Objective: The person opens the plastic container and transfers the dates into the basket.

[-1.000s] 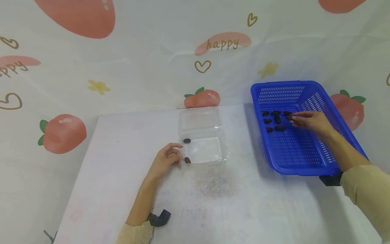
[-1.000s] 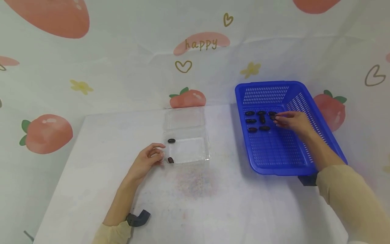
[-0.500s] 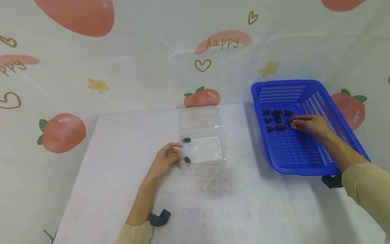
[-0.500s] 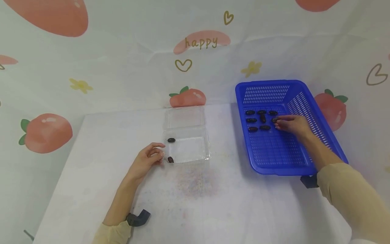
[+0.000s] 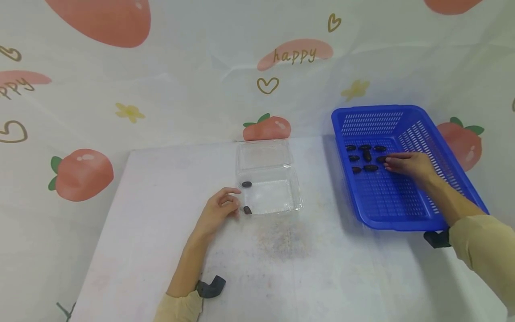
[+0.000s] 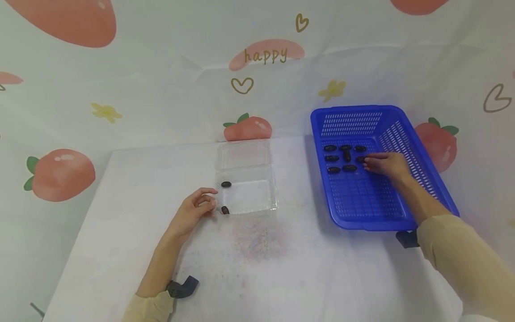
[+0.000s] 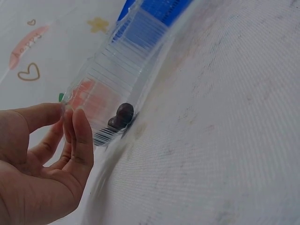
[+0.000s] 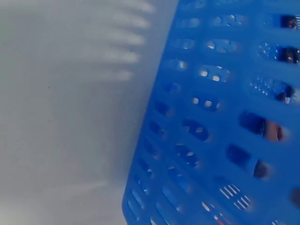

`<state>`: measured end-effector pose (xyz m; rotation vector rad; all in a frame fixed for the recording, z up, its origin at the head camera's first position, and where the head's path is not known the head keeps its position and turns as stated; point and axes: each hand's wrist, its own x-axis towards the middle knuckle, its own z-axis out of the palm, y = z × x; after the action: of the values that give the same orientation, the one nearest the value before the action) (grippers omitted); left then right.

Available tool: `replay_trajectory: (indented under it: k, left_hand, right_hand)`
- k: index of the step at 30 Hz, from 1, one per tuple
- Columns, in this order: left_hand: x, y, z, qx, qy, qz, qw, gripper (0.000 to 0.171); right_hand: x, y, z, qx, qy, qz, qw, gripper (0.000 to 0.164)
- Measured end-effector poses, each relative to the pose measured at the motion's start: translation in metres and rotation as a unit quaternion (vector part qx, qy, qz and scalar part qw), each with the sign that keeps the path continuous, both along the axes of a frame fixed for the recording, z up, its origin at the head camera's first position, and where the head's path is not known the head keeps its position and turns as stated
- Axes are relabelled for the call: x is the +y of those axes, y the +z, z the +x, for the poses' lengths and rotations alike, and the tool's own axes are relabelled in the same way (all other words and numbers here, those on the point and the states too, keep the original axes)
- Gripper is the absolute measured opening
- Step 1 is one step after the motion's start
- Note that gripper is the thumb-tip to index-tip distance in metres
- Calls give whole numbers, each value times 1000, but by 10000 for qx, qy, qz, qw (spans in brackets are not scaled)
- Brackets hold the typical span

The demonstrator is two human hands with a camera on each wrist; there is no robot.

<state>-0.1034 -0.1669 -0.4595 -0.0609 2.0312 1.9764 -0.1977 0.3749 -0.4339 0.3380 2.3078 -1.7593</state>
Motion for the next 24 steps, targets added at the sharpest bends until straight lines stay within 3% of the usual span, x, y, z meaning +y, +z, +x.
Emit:
replay_trajectory:
  k: [9,15,24]
  left_hand:
    - [-1,-1,-1,-2,-35,-15,10000,35]
    - [0,0,-1,-11,11,-60,10000,34]
    - [1,0,-1,-1,28,8,10000,35]
  right_hand:
    - [-2,14,1,-78,188,-90,9998,10]
    - [-12,29,4,18,547,34,9985,10]
    - [-44,53,24,396,828,-42,9958,15]
